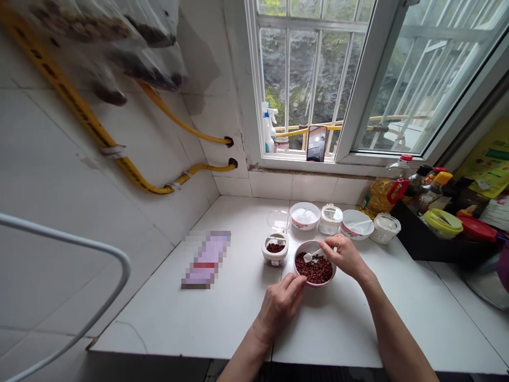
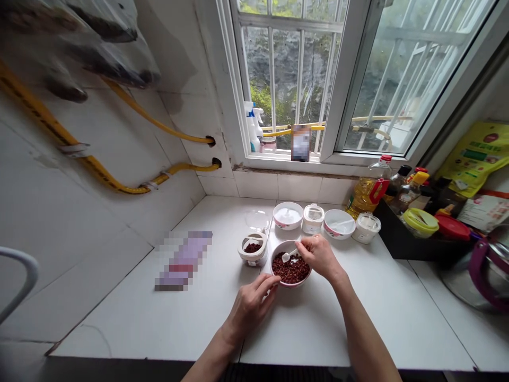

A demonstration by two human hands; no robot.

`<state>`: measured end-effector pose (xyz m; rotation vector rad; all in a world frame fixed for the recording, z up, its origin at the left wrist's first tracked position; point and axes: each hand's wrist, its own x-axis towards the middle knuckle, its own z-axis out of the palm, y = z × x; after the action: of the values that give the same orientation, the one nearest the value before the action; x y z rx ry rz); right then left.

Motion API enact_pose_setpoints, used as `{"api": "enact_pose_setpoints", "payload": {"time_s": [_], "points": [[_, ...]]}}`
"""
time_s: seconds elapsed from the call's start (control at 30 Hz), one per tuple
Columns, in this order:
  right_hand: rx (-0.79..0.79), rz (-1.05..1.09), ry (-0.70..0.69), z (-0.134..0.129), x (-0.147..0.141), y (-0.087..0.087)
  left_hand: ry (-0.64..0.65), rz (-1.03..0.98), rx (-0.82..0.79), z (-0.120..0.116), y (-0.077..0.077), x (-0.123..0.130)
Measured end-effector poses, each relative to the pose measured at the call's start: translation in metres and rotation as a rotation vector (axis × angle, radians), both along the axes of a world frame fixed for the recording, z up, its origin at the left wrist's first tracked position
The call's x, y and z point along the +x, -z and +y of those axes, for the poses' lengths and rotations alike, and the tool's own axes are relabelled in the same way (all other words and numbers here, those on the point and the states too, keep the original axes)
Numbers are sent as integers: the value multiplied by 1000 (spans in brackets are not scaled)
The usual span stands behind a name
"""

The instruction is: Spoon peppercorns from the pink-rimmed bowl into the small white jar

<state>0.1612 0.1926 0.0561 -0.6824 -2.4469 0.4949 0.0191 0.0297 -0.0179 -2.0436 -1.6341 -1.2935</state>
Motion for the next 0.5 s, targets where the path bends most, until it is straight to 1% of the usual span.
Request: {"api": "enact_pose_setpoints", "payload": {"time_s": [0.1, 0.2, 0.4, 0.5], "points": [[-24, -4, -32, -4, -6, 3, 0, 5, -5, 0, 0, 0], [-71, 22, -29, -4, -7, 4, 5, 3, -9, 0, 0, 0], [-300, 92, -4, 1, -2, 2, 23, -20, -5, 1, 0, 0], [-369, 118, -4, 0, -3, 3, 27, -29, -6, 1, 1, 0]]}}
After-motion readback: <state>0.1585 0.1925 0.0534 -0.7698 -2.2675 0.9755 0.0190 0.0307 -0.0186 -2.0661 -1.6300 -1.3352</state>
